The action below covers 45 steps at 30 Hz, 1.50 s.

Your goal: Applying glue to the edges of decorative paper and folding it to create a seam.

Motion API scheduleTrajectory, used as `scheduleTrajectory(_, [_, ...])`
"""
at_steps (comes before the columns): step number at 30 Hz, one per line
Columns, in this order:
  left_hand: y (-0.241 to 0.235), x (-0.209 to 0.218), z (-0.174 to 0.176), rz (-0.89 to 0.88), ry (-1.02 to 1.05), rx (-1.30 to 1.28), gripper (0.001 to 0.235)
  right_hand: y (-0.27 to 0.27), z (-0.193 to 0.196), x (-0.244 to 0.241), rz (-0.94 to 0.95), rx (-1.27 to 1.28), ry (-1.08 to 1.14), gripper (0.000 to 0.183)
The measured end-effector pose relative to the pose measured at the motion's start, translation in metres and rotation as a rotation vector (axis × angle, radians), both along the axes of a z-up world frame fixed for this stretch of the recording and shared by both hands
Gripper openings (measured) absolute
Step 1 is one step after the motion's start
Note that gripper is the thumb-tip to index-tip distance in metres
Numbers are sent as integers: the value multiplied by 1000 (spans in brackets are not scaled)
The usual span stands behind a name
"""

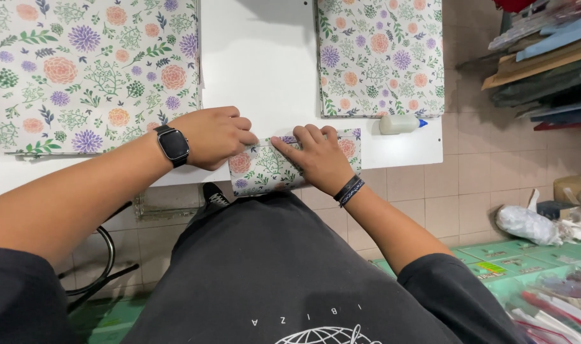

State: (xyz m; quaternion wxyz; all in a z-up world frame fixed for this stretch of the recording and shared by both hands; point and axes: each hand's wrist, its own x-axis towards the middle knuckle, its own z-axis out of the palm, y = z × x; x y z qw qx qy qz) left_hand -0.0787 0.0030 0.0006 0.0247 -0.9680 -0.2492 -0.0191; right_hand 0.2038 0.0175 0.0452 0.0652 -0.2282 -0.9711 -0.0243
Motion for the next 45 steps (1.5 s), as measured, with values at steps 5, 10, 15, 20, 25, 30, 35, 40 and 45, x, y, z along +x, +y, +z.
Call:
scheduleTrajectory(5, [13,7,11,-21,87,-119,20,5,-13,3,9,16,-3,51])
scheduleTrajectory(10, [17,14,33,-13,224,-236,28,10,-48,13,-16,12,21,45])
scheduleTrajectory(15, [17,11,37,0,271,-257,26,11,-65,19,-66,2,61,42])
scheduleTrajectory(20, [13,-2,35,-24,300,-236,21,4,-63,20,-134,-11,105,41])
scheduleTrajectory(25, [9,-20,35,-41,231,-256,26,1,-82,30,-200,17,86,40])
scheduleTrajectory(30, [10,-31,33,-27,221,-291,38,-5,-89,27,-305,46,159,36])
scheduleTrajectory(35, [10,-34,29,-52,204,-311,45,-10,-89,26,-366,71,195,36])
scheduleTrajectory(40, [10,-36,21,-55,112,-272,50,-14,-73,24,-521,138,167,36])
scheduleTrajectory(45, [11,-37,18,-66,62,-298,51,-14,-73,28,-621,185,123,36])
